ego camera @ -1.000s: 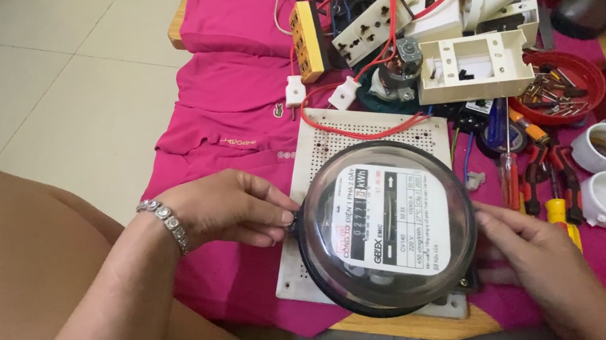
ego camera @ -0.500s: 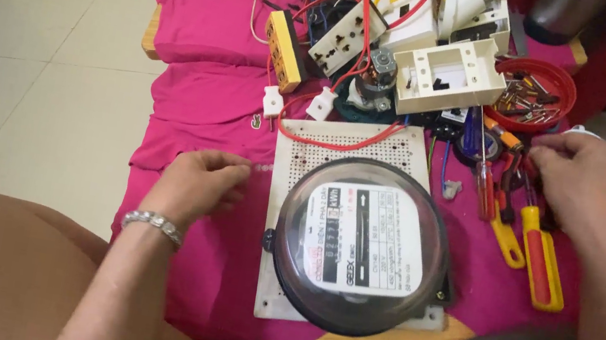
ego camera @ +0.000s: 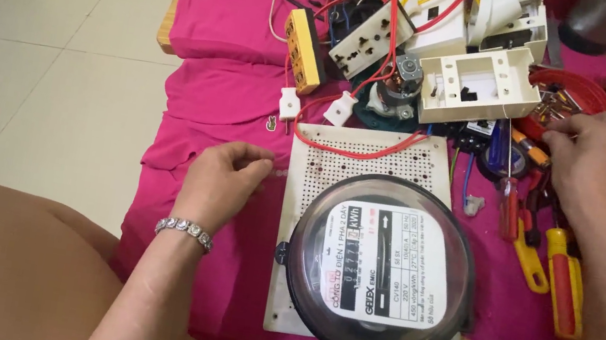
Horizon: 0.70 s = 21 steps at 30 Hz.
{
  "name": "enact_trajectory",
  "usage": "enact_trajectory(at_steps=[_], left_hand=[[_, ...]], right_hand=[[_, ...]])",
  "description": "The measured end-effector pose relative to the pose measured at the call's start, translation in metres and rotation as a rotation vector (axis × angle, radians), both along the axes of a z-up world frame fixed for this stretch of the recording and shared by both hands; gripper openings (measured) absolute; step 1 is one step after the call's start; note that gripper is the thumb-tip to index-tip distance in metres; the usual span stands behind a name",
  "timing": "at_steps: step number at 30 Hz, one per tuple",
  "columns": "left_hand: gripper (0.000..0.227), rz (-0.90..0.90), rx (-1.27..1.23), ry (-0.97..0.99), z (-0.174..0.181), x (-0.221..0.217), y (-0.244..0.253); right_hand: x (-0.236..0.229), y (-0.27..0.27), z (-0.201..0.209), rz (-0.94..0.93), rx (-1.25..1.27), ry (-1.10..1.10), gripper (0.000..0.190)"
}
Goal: Finalizing the installation of an electrical meter by connecting wires and securing them with a screwdriver.
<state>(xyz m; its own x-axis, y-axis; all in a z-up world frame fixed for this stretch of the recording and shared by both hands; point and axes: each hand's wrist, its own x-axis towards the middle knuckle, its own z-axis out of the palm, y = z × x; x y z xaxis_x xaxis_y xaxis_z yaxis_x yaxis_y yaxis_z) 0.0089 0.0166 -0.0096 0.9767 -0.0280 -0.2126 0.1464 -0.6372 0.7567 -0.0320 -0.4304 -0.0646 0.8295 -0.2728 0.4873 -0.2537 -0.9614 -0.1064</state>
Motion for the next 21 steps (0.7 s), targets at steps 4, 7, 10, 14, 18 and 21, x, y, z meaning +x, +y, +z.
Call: enact_trajectory(at_steps=[4,7,10,14,18,21], left_hand=[[0.027,-0.014,0.013,-0.005,0.007,-0.002,-0.005],[0.028,-0.031,0.027,-0.002,0.012,-0.006,-0.007],[0.028,-0.064,0.078,-0.013,0.009,-0.009,-0.008],[0.029,-0.101,0.059,-0.073,0.007,-0.012,-0.005],[0.03,-0.12,0.076,-0.104,0.009,-0.015,-0.004],[0.029,-0.115,0.057,-0.081,0.013,-0.018,-0.004]], right_hand=[[-0.027,0.023,0.024,-0.08,-0.005,0.071,0.014],[-0.054,0.038,0.036,-0.177,-0.043,0.155,0.013],[-0.081,0.047,0.043,-0.126,-0.075,0.133,0.011],[-0.108,0.086,0.065,-0.132,-0.003,0.231,0.01],[-0.109,0.102,0.063,0.174,0.055,0.186,0.011],[-0.093,0.116,0.06,0.329,0.136,0.206,0.01]])
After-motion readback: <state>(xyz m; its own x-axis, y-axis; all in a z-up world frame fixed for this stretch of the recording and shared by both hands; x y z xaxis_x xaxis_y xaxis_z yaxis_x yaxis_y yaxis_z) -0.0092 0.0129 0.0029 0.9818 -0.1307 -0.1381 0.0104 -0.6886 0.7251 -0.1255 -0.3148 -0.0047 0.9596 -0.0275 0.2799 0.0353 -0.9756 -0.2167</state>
